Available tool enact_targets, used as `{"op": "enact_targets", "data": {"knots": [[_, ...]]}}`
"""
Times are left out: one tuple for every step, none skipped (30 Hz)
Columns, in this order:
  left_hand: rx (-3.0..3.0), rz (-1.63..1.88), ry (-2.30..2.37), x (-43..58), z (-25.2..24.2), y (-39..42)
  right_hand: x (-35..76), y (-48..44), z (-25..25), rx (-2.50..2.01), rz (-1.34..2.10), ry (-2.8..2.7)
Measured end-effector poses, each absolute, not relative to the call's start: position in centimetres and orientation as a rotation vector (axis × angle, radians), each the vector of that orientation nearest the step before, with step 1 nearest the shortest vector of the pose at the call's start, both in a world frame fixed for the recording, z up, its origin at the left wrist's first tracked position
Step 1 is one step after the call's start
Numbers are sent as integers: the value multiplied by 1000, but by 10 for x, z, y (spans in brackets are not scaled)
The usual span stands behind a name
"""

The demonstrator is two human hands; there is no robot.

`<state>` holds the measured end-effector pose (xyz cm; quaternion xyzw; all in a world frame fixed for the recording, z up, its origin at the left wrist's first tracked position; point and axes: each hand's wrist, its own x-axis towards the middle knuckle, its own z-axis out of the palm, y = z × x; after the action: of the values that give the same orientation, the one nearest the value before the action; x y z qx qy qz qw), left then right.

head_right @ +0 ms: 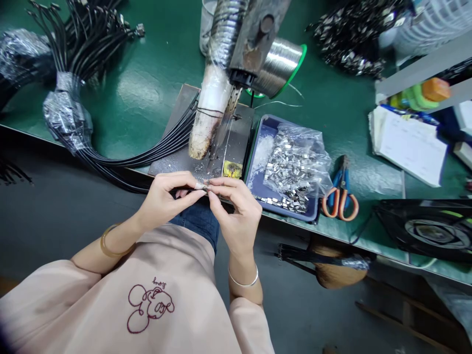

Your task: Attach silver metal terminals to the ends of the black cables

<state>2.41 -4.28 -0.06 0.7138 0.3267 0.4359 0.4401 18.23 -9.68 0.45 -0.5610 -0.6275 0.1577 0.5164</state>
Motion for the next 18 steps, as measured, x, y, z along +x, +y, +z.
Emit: {"op": "enact_targets", "data": {"knots": [[1886,1094,800,22,-2,-42,183,-97,7,-1370,330,-1571],[2011,1098,791,21,-2,-41,184,-98,9,-1396,277,-1642],[2131,1093,786,20,-3,-40,185,-98,11,-1422,229,-1706],[2226,1083,783,19,-3,-40,185,-99,13,-1443,201,-1748],[2278,1076,780,19,-3,-41,185,-99,13,-1456,201,-1755],[2272,1079,777,20,-3,-42,184,-100,13,-1458,234,-1726],[2210,1083,773,21,-2,-44,183,-101,12,-1448,288,-1666],[2100,1077,767,22,-1,-47,181,-101,11,-1428,344,-1589],[1956,1055,760,23,0,-49,178,-102,9,-1404,385,-1509],[1795,1015,753,25,2,-51,175,-102,6,-1379,396,-1440],[1633,968,747,25,4,-53,172,-103,4,-1359,373,-1393],[1484,924,737,26,6,-53,169,-103,2,-1346,324,-1370],[1357,894,722,26,8,-53,167,-103,0,-1341,269,-1363],[1259,878,707,26,9,-52,165,-102,-1,-1337,228,-1364],[1193,871,697,25,10,-50,164,-102,-3,-1334,209,-1360],[1152,866,695,24,10,-48,164,-101,-3,-1327,203,-1345],[1129,859,704,24,10,-45,165,-100,-4,-1313,201,-1321],[1113,854,721,23,9,-43,166,-99,-4,-1291,192,-1293]]}}
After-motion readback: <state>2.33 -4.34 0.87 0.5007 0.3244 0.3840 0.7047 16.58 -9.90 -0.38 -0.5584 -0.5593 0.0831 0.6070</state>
